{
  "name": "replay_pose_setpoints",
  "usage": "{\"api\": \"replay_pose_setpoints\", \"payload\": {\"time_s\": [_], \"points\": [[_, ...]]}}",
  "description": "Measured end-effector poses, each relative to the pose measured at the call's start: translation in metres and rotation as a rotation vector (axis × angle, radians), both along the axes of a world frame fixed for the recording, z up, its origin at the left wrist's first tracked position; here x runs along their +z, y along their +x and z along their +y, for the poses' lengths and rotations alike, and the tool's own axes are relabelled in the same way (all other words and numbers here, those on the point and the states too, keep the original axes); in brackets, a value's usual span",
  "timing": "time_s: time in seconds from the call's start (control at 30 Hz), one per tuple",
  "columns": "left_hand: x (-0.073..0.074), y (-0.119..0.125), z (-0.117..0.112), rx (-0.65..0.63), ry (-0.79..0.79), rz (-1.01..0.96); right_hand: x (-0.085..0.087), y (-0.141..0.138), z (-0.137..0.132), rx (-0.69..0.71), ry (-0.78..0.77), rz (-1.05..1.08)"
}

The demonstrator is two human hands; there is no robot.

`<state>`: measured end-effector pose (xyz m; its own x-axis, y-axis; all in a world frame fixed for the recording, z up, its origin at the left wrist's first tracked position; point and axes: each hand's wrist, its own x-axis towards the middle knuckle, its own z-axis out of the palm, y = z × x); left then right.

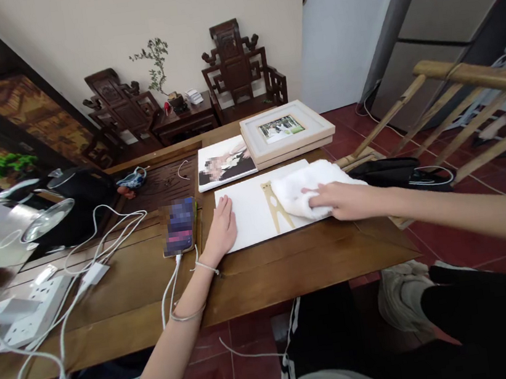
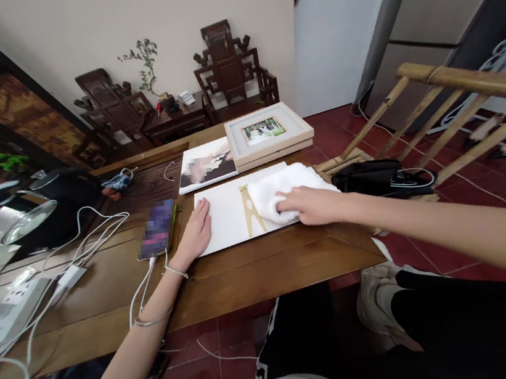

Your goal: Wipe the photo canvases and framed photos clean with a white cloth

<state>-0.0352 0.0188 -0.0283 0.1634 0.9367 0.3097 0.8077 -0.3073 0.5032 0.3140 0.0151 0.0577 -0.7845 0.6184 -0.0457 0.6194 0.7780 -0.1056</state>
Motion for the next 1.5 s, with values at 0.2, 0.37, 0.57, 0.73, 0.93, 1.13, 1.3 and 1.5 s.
{"api": "replay_pose_setpoints", "payload": {"time_s": [0.2,0.37,0.57,0.73,0.93,1.13,1.3,1.5], "points": [[0.002,0.001,-0.001,0.006,-0.008,0.018,0.006,0.021,-0.055,-0.03,-0.152,0.037],[0.003,0.001,-0.001,-0.001,-0.01,0.041,0.023,0.018,-0.044,-0.051,-0.248,0.044],[0.003,0.0,-0.001,-0.017,-0.012,0.034,0.02,-0.017,0.012,-0.098,-0.13,0.037],[0.003,-0.001,0.0,-0.023,-0.025,0.019,0.027,-0.071,0.053,-0.074,-0.071,0.01],[0.001,-0.004,0.001,-0.048,-0.002,0.007,0.027,-0.117,0.057,-0.087,-0.097,-0.148],[-0.001,-0.003,0.002,-0.032,0.001,-0.003,0.017,-0.108,0.012,0.017,-0.042,-0.196],[0.0,0.0,0.0,-0.02,0.005,-0.006,0.016,-0.093,-0.049,0.08,-0.046,-0.227],[0.001,-0.001,0.0,-0.027,-0.006,0.0,0.024,-0.087,-0.082,0.135,-0.097,-0.236]]}}
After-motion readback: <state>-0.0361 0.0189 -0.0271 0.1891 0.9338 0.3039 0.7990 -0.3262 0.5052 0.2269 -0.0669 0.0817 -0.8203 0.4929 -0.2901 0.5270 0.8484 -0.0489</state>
